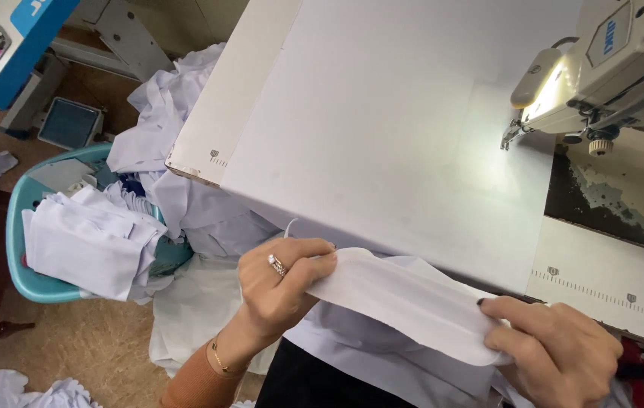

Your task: A person is seen unfolding and smoothing out pieces of white fabric on a sewing machine table, preparing them for the sewing process.

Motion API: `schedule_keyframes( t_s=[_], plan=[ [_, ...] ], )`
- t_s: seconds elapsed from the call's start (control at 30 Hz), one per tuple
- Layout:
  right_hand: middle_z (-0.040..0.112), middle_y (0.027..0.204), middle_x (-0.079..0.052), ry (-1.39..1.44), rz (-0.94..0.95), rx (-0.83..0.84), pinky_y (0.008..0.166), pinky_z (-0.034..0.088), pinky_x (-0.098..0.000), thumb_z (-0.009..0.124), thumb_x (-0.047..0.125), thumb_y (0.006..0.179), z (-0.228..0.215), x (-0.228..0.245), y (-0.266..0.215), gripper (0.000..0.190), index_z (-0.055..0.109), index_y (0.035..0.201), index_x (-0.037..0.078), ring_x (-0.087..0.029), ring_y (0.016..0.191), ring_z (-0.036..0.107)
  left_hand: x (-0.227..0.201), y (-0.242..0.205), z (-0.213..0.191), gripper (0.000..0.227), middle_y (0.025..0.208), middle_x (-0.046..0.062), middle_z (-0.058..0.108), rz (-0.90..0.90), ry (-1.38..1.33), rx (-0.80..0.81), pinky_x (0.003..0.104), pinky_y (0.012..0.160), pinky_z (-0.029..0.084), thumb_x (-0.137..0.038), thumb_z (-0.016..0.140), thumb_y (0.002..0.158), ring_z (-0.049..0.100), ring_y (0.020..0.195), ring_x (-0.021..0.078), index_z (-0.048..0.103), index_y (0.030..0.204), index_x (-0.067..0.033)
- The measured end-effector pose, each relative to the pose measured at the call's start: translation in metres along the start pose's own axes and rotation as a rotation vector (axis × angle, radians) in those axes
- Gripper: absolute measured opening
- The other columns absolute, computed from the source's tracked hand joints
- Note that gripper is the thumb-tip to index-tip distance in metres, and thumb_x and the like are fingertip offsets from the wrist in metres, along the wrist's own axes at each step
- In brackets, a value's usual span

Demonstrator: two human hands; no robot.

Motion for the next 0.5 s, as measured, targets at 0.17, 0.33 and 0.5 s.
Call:
schedule_keyframes(
  t_s=[0.17, 0.33, 0.5],
  plan=[
    [0.073, 0.092, -0.014, -0.044, 0.139, 0.148, 0.05, 0.036, -0.0337, 0.059, 0.015, 0.093, -0.014, 0.007, -0.004, 0.019, 0.062, 0.077, 0.006, -0.022, 0.053, 0.057, -0.006, 0.001, -0.005, 0.019, 0.088, 0.016, 0.072, 0.084, 0.02, -0.002, 0.031, 0.047, 0.039, -0.007, 0.053, 0.101, 0.048, 0.054, 0.0219, 0.059, 0.083, -0.0018],
    [0.074, 0.086, -0.015, -0.087, 0.104, 0.017, 0.052, 0.044, -0.0349, 0.067, 0.024, 0.091, 0.002, -0.02, -0.015, 0.022, 0.064, 0.083, 0.003, -0.026, 0.063, 0.065, 0.003, -0.005, 0.004, 0.009, 0.087, 0.004, 0.075, -0.198, -0.07, 0.256, 0.03, 0.055, 0.046, -0.009, 0.058, 0.091, 0.062, 0.063, 0.0191, 0.066, 0.094, -0.0103],
    [0.057, 0.126, -0.038, -0.172, 0.197, -0.062, 0.092, 0.057, -0.053, 0.078, -0.01, 0.109, 0.017, -0.009, 0.025, 0.019, 0.065, 0.117, -0.021, -0.048, 0.109, 0.063, 0.01, -0.014, 0.027, 0.023, 0.071, -0.01, 0.054, -1.083, -0.749, 0.586, 0.022, 0.059, 0.037, -0.02, 0.061, 0.103, 0.049, 0.067, 0.0021, 0.065, 0.081, -0.0129]
  ],
)
Point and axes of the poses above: each hand's wrist, its own y-axis towards the middle knuckle, its own z-axis out of the palm, x = y × z, the point moved 3 cm from there along y, towards the middle knuckle
